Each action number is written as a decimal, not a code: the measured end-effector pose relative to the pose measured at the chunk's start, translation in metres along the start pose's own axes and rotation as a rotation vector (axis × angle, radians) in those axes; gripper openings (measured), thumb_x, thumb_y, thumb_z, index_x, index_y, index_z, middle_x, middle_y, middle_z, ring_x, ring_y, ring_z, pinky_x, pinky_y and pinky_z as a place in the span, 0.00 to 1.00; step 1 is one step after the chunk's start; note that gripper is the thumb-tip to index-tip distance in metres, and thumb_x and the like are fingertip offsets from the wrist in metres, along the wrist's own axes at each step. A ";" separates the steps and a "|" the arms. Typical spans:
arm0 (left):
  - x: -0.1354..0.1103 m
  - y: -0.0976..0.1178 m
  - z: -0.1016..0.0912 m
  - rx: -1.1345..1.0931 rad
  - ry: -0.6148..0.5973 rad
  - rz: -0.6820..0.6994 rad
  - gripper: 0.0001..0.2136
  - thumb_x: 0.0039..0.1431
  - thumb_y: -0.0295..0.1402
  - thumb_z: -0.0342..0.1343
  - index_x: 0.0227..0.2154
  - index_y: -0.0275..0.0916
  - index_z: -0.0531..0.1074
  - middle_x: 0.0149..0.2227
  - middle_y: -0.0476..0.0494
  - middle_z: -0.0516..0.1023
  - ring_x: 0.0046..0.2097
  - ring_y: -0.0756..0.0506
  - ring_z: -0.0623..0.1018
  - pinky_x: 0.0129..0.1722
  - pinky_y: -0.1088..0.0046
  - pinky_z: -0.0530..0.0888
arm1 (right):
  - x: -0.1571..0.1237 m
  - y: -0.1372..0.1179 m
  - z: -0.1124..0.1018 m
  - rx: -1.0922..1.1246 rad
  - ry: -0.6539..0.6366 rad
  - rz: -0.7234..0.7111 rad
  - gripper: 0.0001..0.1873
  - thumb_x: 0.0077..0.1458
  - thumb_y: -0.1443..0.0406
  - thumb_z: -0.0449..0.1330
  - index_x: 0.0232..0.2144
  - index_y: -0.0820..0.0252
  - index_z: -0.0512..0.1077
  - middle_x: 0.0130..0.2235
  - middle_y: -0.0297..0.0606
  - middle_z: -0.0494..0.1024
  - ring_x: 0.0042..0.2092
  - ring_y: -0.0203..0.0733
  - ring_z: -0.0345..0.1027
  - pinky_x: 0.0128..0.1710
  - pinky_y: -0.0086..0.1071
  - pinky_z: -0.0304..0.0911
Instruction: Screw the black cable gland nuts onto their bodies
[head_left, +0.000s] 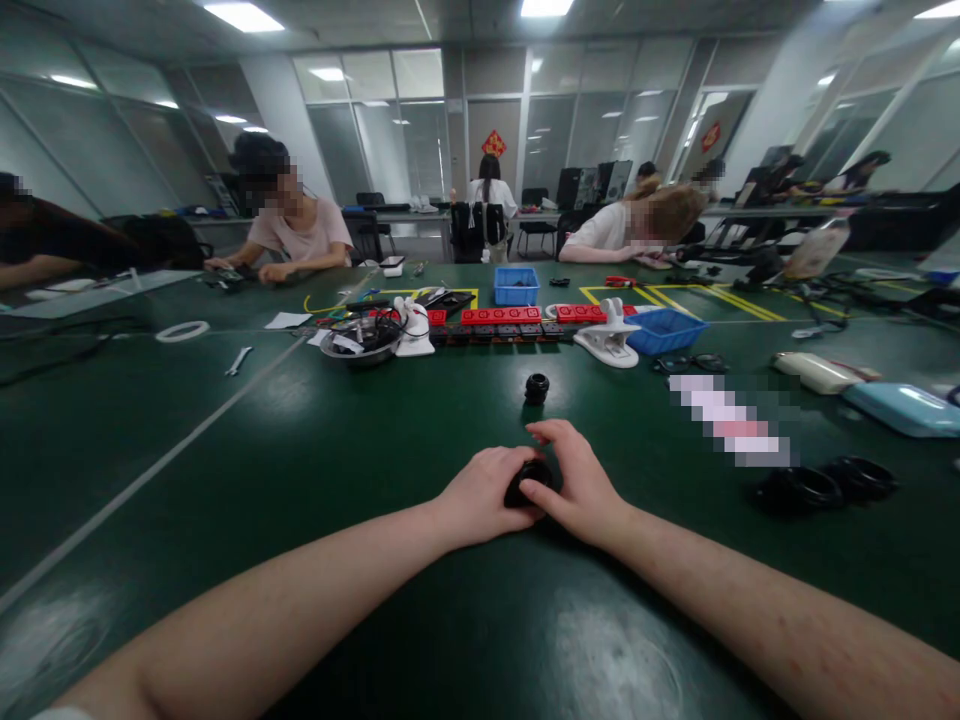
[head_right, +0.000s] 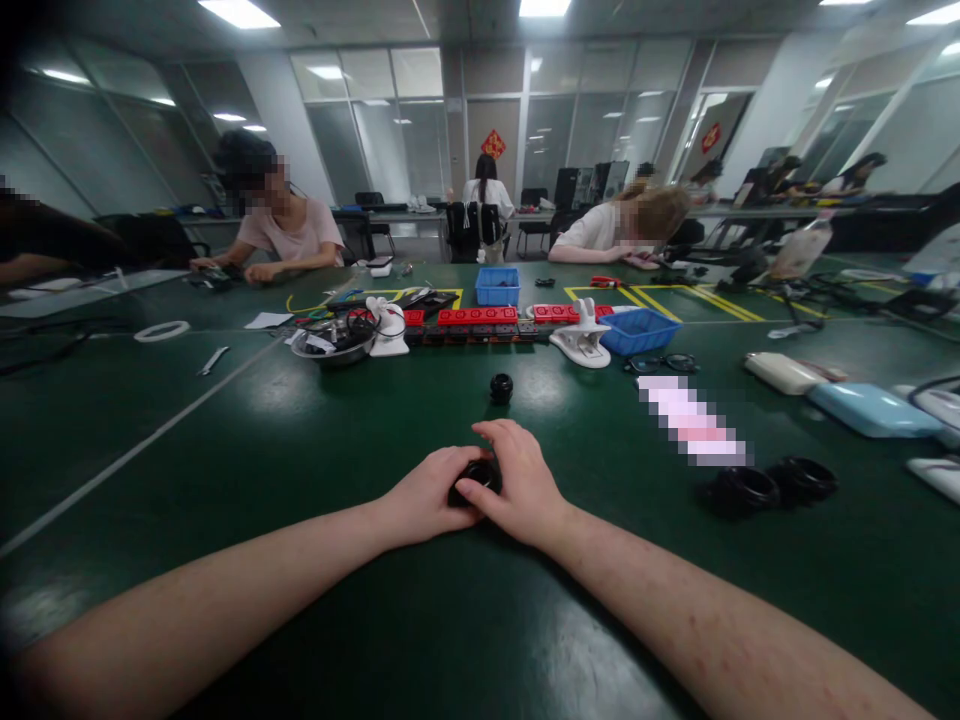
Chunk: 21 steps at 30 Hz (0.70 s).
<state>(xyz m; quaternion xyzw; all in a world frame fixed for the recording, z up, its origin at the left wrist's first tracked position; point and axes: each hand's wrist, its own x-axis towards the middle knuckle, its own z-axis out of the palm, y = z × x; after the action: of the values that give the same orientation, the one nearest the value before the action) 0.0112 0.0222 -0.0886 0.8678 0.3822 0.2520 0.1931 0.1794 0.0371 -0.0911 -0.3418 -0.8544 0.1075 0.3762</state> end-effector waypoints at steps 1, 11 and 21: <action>0.000 -0.001 0.000 0.009 -0.001 0.003 0.27 0.45 0.36 0.60 0.49 0.39 0.59 0.46 0.42 0.70 0.47 0.41 0.71 0.48 0.61 0.65 | 0.000 0.000 0.000 -0.015 -0.001 -0.004 0.26 0.51 0.52 0.53 0.47 0.62 0.58 0.44 0.48 0.65 0.47 0.51 0.59 0.45 0.47 0.57; -0.013 0.007 -0.001 0.167 0.042 -0.170 0.35 0.40 0.56 0.56 0.47 0.37 0.60 0.49 0.38 0.66 0.53 0.36 0.64 0.57 0.47 0.48 | -0.001 -0.003 -0.007 -0.059 0.049 -0.034 0.24 0.52 0.52 0.51 0.45 0.63 0.61 0.44 0.47 0.66 0.48 0.50 0.58 0.47 0.45 0.55; -0.003 0.004 -0.007 0.140 -0.011 -0.154 0.17 0.45 0.39 0.60 0.38 0.39 0.67 0.38 0.46 0.72 0.44 0.43 0.71 0.56 0.54 0.55 | 0.004 -0.014 -0.010 -0.086 -0.116 -0.073 0.14 0.54 0.59 0.52 0.35 0.63 0.70 0.36 0.43 0.68 0.39 0.44 0.59 0.41 0.42 0.56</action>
<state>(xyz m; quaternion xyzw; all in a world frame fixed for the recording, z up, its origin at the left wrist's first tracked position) 0.0076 0.0180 -0.0817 0.8488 0.4632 0.2040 0.1528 0.1779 0.0288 -0.0754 -0.3195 -0.8905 0.0767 0.3148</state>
